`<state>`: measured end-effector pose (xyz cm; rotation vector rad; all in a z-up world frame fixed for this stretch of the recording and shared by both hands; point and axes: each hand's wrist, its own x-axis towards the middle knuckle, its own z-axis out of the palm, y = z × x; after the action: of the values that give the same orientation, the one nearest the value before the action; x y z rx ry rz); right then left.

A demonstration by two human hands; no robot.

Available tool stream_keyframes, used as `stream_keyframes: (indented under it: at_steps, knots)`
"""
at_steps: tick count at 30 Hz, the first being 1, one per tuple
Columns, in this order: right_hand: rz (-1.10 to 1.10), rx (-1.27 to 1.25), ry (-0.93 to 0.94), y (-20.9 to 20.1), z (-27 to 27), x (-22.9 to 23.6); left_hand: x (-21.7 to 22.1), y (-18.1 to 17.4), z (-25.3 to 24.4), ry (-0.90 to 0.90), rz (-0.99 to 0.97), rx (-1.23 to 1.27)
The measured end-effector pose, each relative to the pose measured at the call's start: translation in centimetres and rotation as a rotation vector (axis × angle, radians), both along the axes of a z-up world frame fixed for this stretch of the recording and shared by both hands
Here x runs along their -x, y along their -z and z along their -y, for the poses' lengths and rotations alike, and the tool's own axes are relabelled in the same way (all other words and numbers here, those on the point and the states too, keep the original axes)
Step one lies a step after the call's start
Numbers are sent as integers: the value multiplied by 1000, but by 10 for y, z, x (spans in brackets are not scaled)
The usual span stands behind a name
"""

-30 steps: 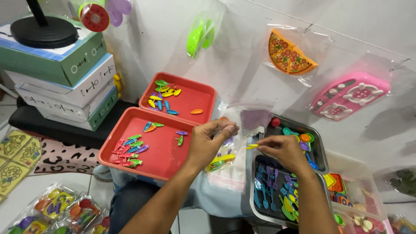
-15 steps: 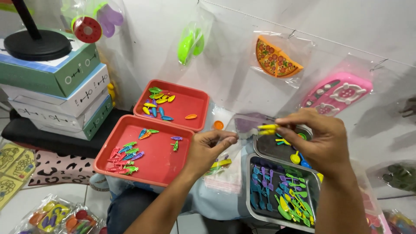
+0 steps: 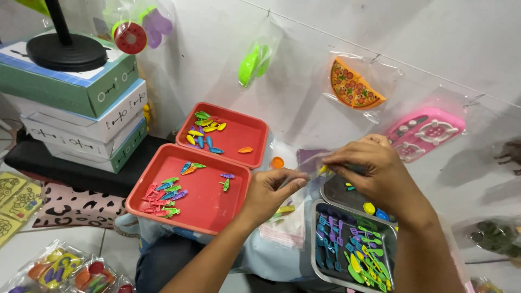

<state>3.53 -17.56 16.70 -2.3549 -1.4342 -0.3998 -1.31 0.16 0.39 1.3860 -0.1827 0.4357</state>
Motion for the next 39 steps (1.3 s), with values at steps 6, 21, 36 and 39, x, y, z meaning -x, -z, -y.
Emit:
stream_keyframes:
  at_steps: [6, 21, 36, 39]
  knots:
    - [-19, -29, 73, 16, 5, -7, -1, -1, 1, -18, 35, -7]
    - [-751, -900, 121, 187, 37, -25, -13, 19, 8, 206, 127, 156]
    - [-872, -1082, 8, 176, 82, -32, -12, 13, 22, 379, -243, -216]
    - [-754, -1011, 51, 173, 90, -35, -13, 11, 28, 378, -249, -261]
